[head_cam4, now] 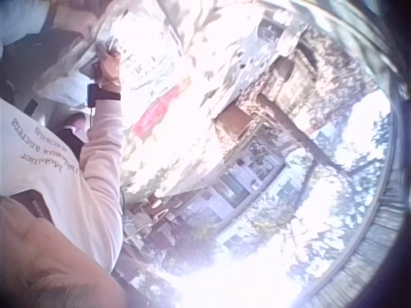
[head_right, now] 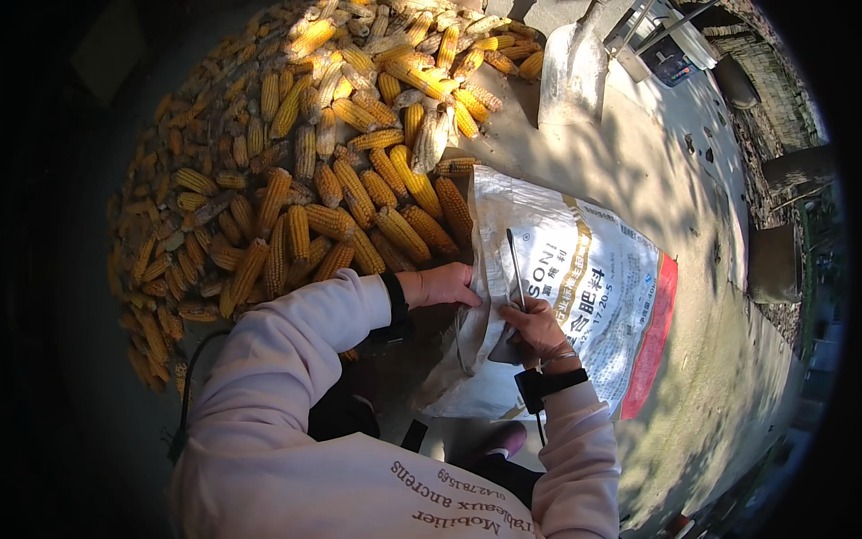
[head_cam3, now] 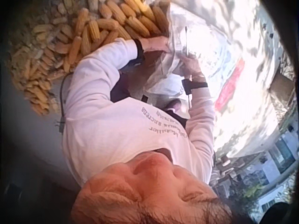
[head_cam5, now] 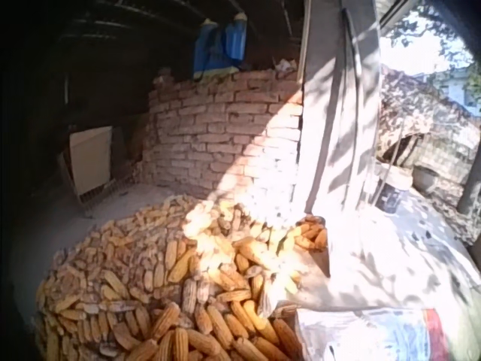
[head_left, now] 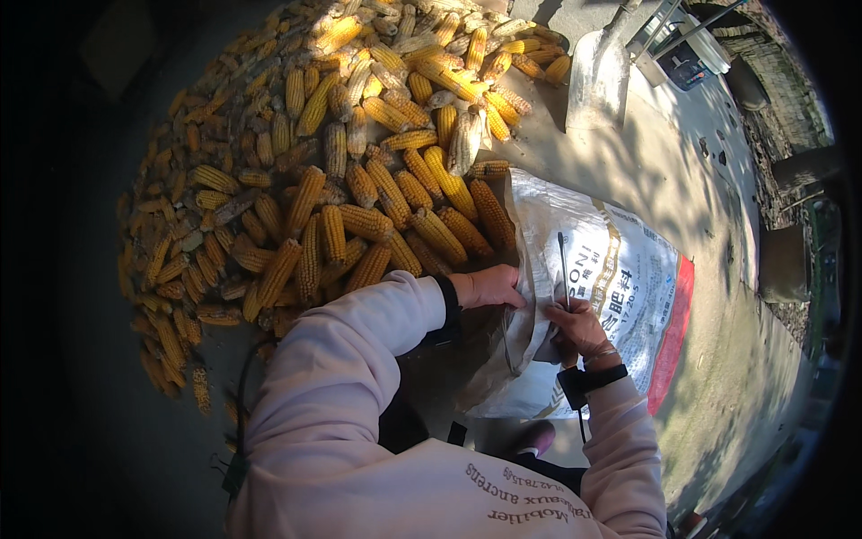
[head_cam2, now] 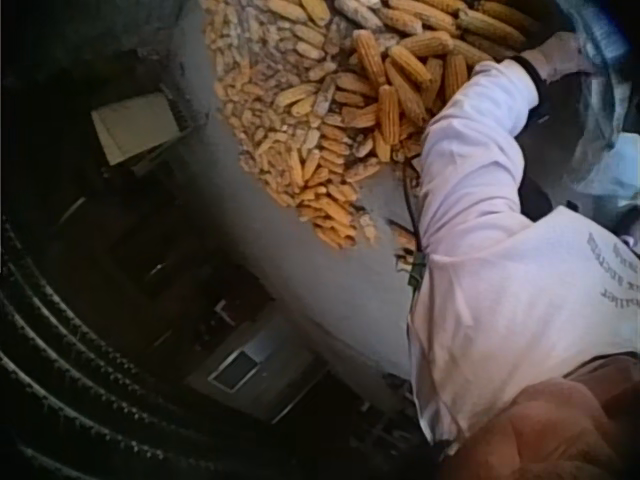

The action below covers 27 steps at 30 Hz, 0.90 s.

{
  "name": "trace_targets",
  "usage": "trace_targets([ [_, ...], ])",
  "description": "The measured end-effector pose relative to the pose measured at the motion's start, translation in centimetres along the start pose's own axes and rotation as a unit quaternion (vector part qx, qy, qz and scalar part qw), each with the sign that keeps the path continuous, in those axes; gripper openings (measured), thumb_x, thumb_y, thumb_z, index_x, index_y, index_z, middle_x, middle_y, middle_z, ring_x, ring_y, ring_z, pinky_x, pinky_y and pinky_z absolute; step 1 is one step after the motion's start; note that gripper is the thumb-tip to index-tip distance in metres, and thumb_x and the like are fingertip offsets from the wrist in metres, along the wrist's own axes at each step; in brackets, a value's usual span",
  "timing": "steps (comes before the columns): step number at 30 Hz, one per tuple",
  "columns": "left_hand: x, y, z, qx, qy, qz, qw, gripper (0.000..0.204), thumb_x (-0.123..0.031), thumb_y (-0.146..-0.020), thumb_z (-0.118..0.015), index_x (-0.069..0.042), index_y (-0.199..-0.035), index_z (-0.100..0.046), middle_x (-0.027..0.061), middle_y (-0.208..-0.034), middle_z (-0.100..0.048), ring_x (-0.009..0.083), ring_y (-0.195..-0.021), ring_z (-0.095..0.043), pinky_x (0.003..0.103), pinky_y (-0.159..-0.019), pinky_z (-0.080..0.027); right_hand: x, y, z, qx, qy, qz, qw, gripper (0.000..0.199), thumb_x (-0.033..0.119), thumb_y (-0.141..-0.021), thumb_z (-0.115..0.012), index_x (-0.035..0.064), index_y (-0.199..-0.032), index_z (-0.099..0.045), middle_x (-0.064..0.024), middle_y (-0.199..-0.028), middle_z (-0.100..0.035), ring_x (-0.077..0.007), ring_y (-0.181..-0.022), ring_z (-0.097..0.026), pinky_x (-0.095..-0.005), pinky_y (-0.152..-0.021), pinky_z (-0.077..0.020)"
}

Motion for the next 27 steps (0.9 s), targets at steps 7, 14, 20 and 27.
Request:
trace_targets([
  [7, 1.4, -1.1, 6.1, -0.193, -0.256, 0.059, 0.945, 0.019, -0.013, -0.077, -0.058, -0.003, -0.094, -0.058, 0.0098, -0.08, -0.062, 0.0197, -0.071, -0.06, 0.032, -0.061, -0.048, 1.8, 2.9, 8.3, -0.149, -0.071, 0.09, 0.982, 0.009, 0.008, -0.073, -0.059, 0.0045, -0.065, -0.061, 0.0038, -0.056, -0.051, -0.0051, -0.048, -0.042, -0.0213, -0.046, -0.0316],
  [14, 1.3, -5.5, 8.9, -0.234, -0.731, -0.062, 0.637, 0.029, -0.013, -0.079, -0.047, -0.003, -0.105, -0.055, 0.0133, -0.111, -0.051, 0.0309, -0.113, -0.043, 0.048, -0.092, -0.035, 1.9, 3.9, 9.5, -0.218, -0.022, 0.036, 0.975, 0.009, 0.009, -0.076, -0.06, 0.0055, -0.068, -0.059, 0.0044, -0.056, -0.05, -0.0036, -0.045, -0.042, -0.019, -0.042, -0.0326],
  [20, 3.5, -8.8, 9.2, -0.185, -0.806, -0.087, 0.555, 0.026, -0.01, -0.077, -0.049, -0.005, -0.101, -0.057, 0.0094, -0.097, -0.052, 0.0291, -0.104, -0.045, 0.062, -0.092, -0.029, 1.6, 2.9, 9.2, -0.247, -0.019, 0.011, 0.969, 0.01, 0.01, -0.075, -0.06, 0.0055, -0.067, -0.058, 0.0041, -0.054, -0.049, -0.0039, -0.042, -0.041, -0.0193, -0.039, -0.0333],
  [27, -0.8, -7.7, 10.1, -0.269, -0.805, -0.134, 0.512, 0.038, -0.019, -0.074, -0.053, -0.006, -0.111, -0.047, 0.0065, -0.09, -0.049, 0.0232, -0.085, -0.05, 0.056, -0.081, -0.04, 0.8, 0.8, 9.2, -0.253, -0.025, 0.035, 0.966, 0.008, 0.009, -0.076, -0.059, 0.0053, -0.068, -0.058, 0.0043, -0.055, -0.049, -0.0037, -0.044, -0.043, -0.0194, -0.04, -0.0337],
])
Point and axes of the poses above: each hand's wrist, its own y-axis away from the middle knuckle, its own z-axis out of the back of the hand, x = y × z, the point moved 2 cm from there along -y, towards the middle knuckle
